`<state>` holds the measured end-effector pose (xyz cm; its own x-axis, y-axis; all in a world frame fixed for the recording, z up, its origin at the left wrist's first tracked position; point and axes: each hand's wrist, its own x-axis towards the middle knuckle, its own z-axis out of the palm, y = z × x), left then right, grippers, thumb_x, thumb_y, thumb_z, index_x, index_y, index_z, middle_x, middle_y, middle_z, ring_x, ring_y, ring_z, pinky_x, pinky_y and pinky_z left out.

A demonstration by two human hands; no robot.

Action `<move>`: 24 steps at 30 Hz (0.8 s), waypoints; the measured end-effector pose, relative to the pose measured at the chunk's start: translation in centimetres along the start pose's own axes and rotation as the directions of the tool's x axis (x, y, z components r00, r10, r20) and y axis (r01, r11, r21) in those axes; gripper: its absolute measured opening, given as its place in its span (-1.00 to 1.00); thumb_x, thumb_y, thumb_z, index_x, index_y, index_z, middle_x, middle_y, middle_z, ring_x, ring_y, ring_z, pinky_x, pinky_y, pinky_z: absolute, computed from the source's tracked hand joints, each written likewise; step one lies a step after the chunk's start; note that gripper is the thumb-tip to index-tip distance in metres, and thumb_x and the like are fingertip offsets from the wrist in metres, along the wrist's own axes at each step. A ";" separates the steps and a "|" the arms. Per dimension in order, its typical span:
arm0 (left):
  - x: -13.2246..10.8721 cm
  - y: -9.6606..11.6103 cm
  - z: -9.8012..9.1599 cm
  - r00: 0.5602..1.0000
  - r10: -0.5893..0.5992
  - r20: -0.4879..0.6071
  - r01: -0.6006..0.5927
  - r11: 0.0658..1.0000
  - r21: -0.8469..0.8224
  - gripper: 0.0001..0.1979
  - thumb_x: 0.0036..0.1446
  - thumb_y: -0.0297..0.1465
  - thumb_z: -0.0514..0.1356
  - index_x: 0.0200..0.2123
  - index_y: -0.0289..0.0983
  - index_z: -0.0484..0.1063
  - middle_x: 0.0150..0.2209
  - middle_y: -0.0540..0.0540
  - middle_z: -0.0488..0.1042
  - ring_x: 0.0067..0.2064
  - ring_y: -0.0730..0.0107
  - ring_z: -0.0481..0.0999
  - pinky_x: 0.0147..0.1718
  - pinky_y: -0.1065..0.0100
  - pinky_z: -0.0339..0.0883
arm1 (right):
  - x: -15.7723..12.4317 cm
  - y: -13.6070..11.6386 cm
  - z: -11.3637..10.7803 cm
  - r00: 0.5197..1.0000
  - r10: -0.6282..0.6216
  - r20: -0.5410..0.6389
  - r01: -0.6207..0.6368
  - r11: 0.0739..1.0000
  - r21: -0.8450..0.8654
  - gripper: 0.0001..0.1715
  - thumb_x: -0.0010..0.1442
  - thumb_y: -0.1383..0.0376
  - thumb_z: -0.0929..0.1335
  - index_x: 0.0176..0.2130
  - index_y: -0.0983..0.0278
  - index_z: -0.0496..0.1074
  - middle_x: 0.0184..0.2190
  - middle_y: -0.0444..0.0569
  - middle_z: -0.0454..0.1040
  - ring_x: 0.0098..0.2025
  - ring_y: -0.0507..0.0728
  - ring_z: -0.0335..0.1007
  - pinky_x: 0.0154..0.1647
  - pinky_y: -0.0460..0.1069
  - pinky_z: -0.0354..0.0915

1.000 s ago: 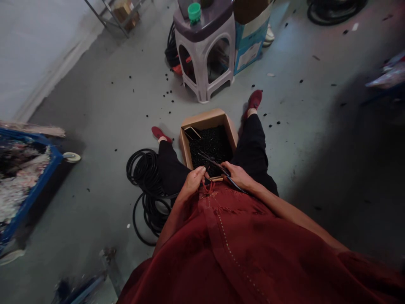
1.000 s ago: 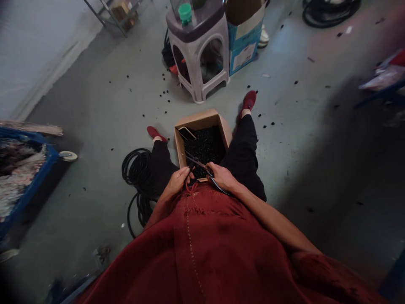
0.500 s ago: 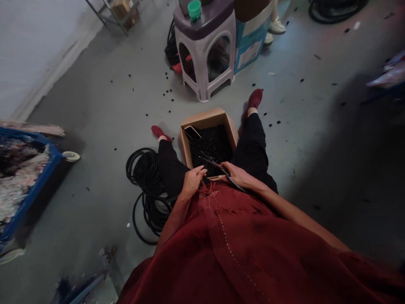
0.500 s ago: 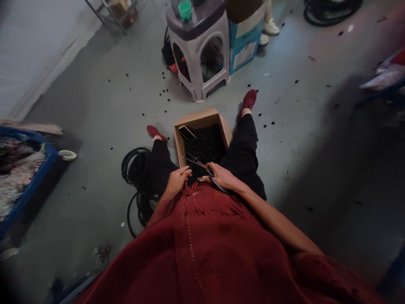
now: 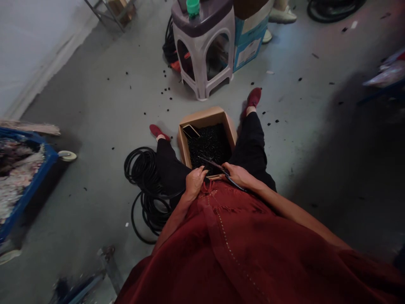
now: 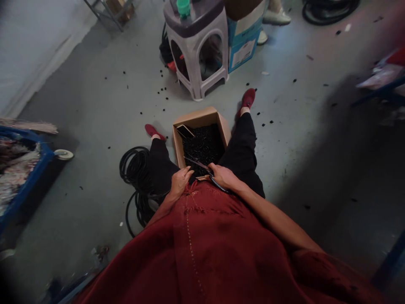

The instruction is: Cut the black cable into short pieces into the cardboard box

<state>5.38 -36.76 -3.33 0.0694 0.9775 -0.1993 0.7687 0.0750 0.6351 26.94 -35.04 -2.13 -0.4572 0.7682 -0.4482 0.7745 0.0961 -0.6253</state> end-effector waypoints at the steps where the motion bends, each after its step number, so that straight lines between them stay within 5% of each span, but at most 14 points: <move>1: 0.0 -0.1 0.0 1.000 0.001 0.007 -0.001 1.000 0.006 -0.79 0.19 -0.38 0.18 -0.14 -0.25 0.56 -0.17 -0.13 0.60 -0.13 0.31 0.56 -0.07 0.34 0.37 | -0.1 0.0 0.0 1.000 0.013 0.003 -0.013 1.000 -0.017 -0.60 0.23 0.11 0.26 0.00 0.26 0.28 -0.10 0.13 0.51 -0.13 0.20 0.45 -0.23 -0.05 0.20; 8: -0.1 0.0 -0.1 0.998 -0.023 0.055 0.023 1.000 0.008 -0.79 0.20 -0.38 0.17 -0.14 -0.23 0.56 -0.18 -0.12 0.59 -0.17 0.35 0.55 -0.15 0.40 0.35 | -0.4 0.4 0.1 0.997 0.075 0.008 -0.075 0.995 -0.066 -0.61 0.24 0.09 0.23 -0.02 0.22 0.33 -0.26 0.08 0.56 -0.28 0.20 0.47 -0.38 -0.06 0.10; 17: 0.1 0.1 -0.3 0.983 -0.084 0.165 0.102 0.989 -0.106 -0.73 0.25 -0.35 0.07 -0.29 -0.26 0.58 -0.43 -0.02 0.56 -0.38 0.45 0.50 -0.31 0.46 0.29 | 0.3 1.7 1.0 0.991 0.131 0.010 -0.131 0.991 -0.032 -0.60 0.19 0.08 0.27 -0.03 0.18 0.39 -0.35 0.03 0.55 -0.34 0.20 0.45 -0.43 -0.07 0.08; 24: 0.7 -0.2 -1.8 0.984 -0.110 0.139 0.142 0.959 -0.244 -0.62 0.19 -0.29 0.12 0.03 -0.30 0.43 -0.22 -0.09 0.58 -0.25 0.40 0.53 -0.24 0.41 0.35 | 0.3 1.9 -0.1 0.994 0.094 -0.050 -0.086 0.984 0.155 -0.55 0.24 0.02 0.24 0.02 0.21 0.33 -0.30 -0.03 0.53 -0.27 0.15 0.44 -0.32 -0.07 0.21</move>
<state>4.12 -35.74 -2.27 0.0726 0.9262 -0.3700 0.5921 0.2585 0.7633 28.30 -34.52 -3.35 -0.3598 0.8044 -0.4728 0.7333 -0.0695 -0.6763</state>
